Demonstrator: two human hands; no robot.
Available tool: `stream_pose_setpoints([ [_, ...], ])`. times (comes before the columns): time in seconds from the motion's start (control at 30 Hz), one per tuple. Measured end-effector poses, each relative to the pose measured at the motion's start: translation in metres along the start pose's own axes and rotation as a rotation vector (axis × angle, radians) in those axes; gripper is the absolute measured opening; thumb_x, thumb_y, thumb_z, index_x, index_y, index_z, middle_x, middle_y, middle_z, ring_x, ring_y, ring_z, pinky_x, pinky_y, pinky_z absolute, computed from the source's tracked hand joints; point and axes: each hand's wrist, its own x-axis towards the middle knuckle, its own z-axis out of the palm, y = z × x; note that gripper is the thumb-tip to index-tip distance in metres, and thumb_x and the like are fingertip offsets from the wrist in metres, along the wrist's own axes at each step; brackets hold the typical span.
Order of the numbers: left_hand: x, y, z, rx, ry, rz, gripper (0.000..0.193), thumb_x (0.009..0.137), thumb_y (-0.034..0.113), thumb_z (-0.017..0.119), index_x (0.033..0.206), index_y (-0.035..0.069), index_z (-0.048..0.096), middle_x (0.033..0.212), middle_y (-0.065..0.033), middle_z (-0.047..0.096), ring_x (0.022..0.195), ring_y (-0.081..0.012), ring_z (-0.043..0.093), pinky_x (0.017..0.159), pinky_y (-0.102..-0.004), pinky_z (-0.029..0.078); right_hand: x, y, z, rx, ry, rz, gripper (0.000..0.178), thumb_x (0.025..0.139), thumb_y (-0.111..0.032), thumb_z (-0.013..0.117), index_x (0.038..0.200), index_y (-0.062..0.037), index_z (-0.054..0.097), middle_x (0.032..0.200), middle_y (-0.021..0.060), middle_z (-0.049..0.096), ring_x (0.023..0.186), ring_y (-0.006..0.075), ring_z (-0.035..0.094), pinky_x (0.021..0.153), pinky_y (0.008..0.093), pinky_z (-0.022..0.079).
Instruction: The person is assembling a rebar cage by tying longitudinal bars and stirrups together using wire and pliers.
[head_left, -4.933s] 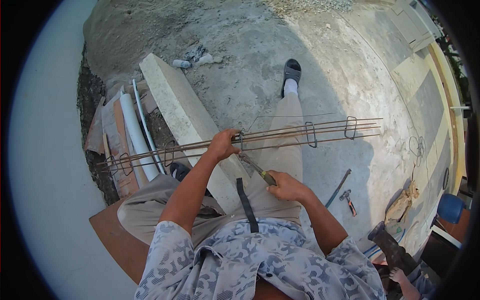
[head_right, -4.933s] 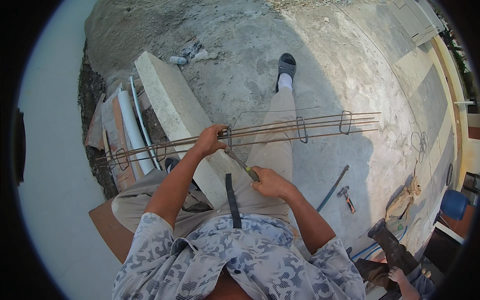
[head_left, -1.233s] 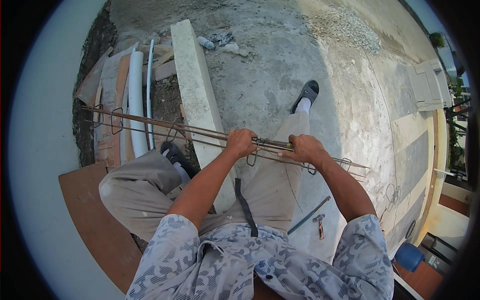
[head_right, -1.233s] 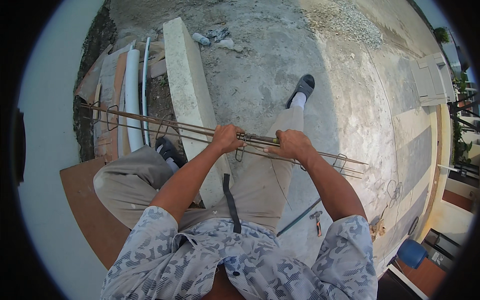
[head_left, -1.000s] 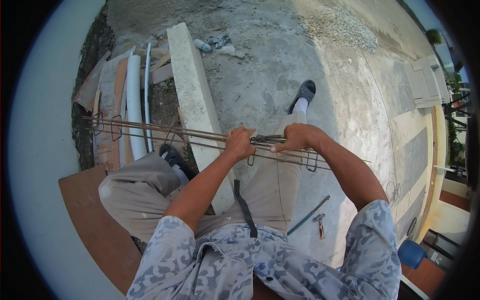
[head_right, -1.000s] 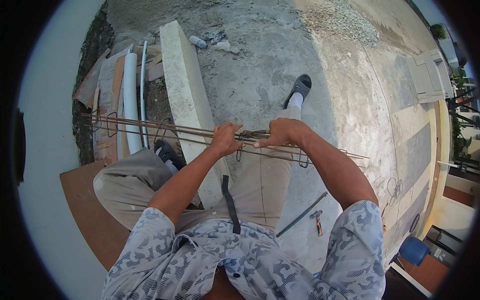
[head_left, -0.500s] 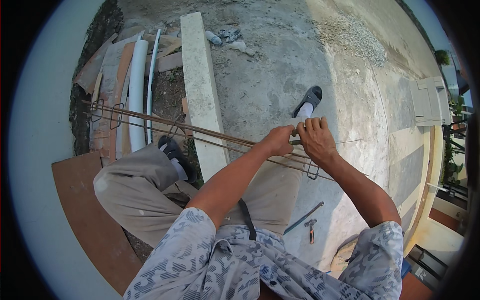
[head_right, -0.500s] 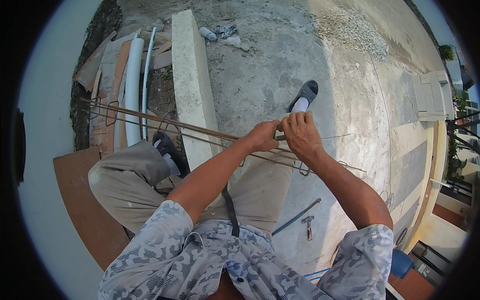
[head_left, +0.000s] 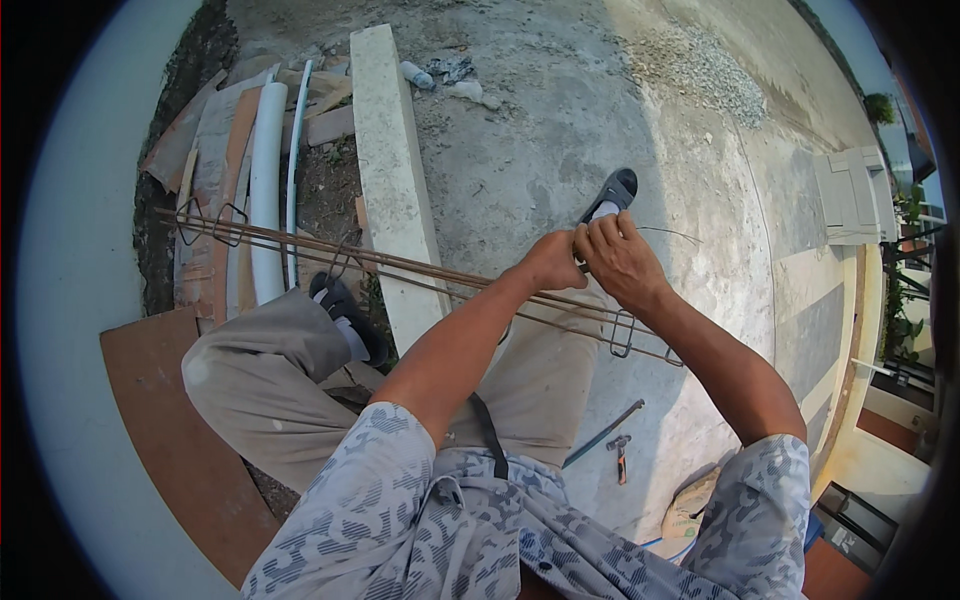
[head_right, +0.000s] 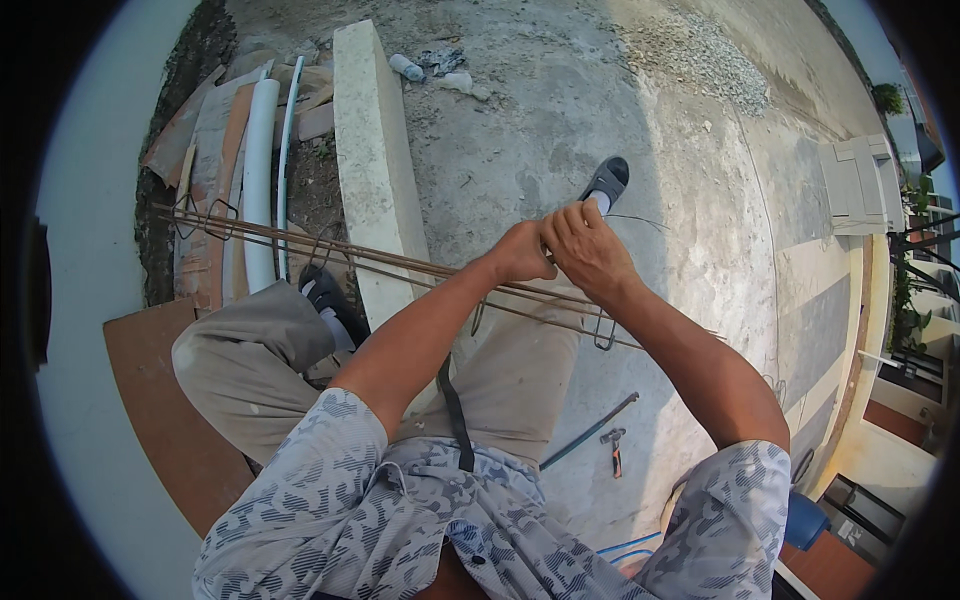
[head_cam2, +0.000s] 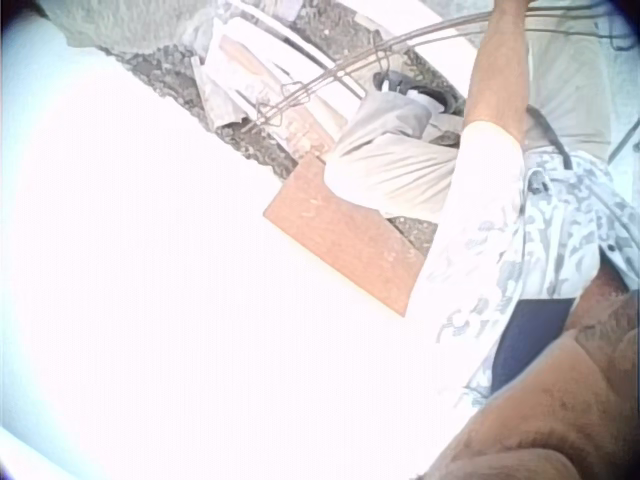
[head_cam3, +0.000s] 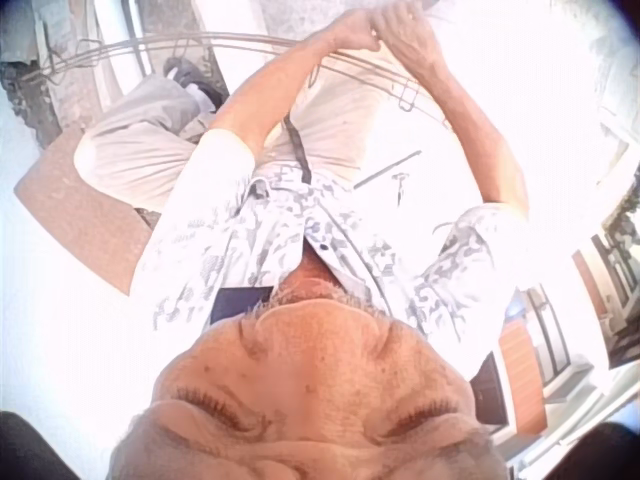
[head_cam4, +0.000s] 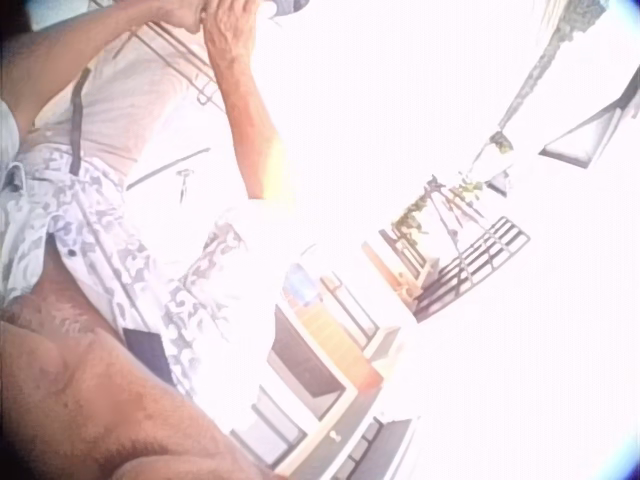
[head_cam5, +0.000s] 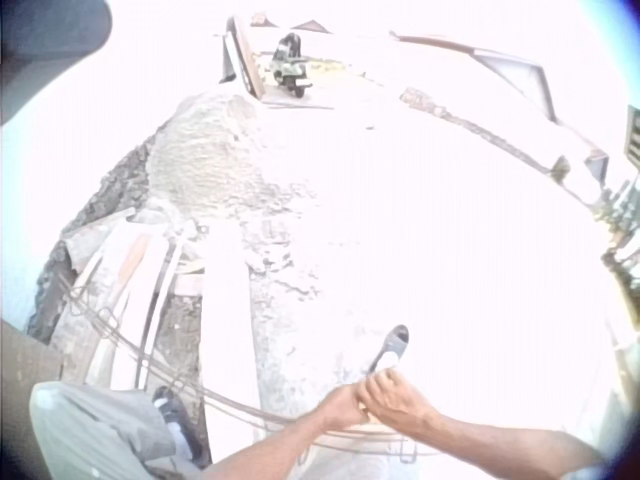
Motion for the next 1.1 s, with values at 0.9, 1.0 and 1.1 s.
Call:
stream_pose_setpoints([
  [0.9,-0.013,0.019,0.051,0.118,0.728,0.09,0.028,0.07,0.015,0.081,0.09,0.002,0.066,0.092,-0.0196,0.072,0.09,-0.0381,0.069,0.078,-0.0478,0.054,0.021,0.003,0.023,0.438,-0.588,0.193,0.012,0.083,-0.017,0.066,0.08,-0.0115,0.077,0.08,0.0082,0.075,0.078,0.0243,0.074,0.066,0.0366,0.056],
  [1.0,-0.001,0.007,0.044,0.056,0.487,-0.061,0.022,0.077,0.019,0.076,0.092,0.006,0.067,0.09,-0.0163,0.072,0.086,-0.0371,0.07,0.075,-0.0486,0.055,0.025,0.004,0.022,0.496,-0.688,0.19,0.014,0.084,-0.016,0.065,0.082,-0.0117,0.078,0.083,0.0085,0.077,0.081,0.0241,0.076,0.067,0.0367,0.057],
  [1.1,0.003,0.011,0.039,0.141,0.288,-0.171,0.018,0.081,0.023,0.073,0.09,0.007,0.071,0.09,-0.016,0.074,0.087,-0.0378,0.07,0.076,-0.049,0.055,0.023,0.005,0.021,0.525,-0.751,0.205,0.015,0.085,-0.015,0.064,0.085,-0.0115,0.078,0.087,0.0091,0.077,0.084,0.0242,0.076,0.071,0.0372,0.058],
])
